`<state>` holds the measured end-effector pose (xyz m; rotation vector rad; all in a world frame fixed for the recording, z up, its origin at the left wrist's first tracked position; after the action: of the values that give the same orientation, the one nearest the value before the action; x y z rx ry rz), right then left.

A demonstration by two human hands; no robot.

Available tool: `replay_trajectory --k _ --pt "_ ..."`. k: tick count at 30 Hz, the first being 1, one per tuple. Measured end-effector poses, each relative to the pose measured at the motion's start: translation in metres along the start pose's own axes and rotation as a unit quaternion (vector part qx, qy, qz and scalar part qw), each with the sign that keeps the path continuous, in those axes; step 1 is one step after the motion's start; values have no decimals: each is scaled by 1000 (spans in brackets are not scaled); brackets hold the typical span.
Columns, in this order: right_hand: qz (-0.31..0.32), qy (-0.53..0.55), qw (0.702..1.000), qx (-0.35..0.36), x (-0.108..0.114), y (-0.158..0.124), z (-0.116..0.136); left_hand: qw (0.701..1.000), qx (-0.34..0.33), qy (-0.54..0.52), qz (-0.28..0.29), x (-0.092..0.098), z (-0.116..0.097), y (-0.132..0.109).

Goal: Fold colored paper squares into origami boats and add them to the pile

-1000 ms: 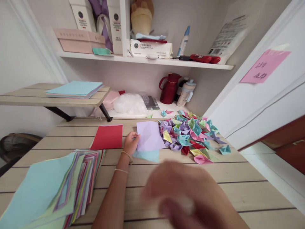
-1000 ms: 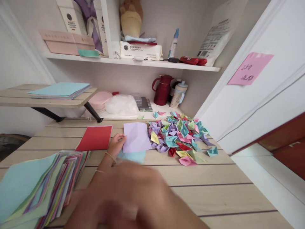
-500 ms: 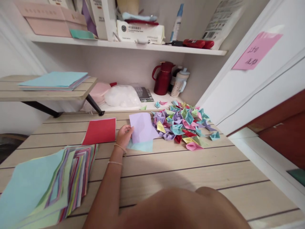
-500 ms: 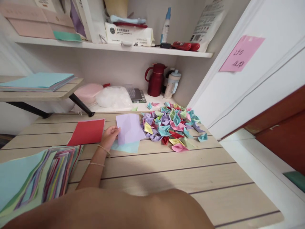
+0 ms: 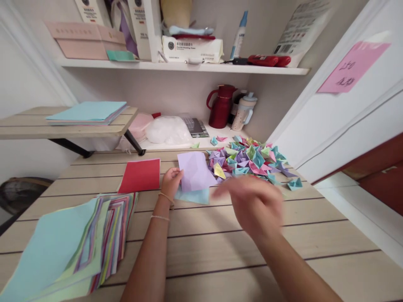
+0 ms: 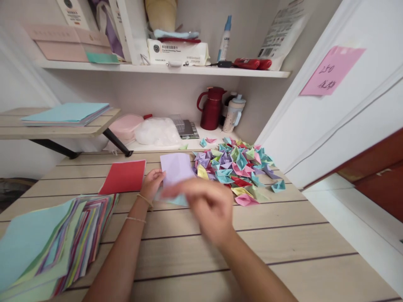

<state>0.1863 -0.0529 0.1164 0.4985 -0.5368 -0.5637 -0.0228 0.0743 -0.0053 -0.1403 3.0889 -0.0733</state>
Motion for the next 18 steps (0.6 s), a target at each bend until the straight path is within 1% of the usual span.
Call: replay_trajectory --k 2,3,5,7,9,11,15,18 --pt "13 84 996 -33 -27 20 -14 1000 -10 3 -3 1 -3 -1" --pt "21 131 989 -57 -40 26 -24 1000 -19 6 -5 2 -6 -2" --pt "36 195 974 -107 -65 27 -49 999 -41 14 -3 4 -11 -2" --pt "49 208 968 -135 -82 19 -71 998 -59 12 11 4 -14 -2" --pt "60 234 960 -140 -93 9 -85 997 -64 -4 32 3 -16 -2" --pt "87 271 948 -144 -101 2 -91 997 -61 -22 45 3 -16 -2" --pt "143 329 916 -179 -113 -4 -95 996 -55 -49 53 6 -19 -3" --pt "181 384 882 -204 -121 -7 -94 995 -54 -67 52 10 -23 -4"
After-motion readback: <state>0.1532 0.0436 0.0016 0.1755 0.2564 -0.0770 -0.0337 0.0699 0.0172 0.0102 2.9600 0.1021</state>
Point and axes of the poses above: each hand's wrist, its own y-axis towards the middle knuckle, its own x-axis out of the back of the hand, z = x × y, the point moved 6 cm from there along y, towards the middle knuckle, and after that the axes turned 5 degrees about y, right-handed, at the moved point
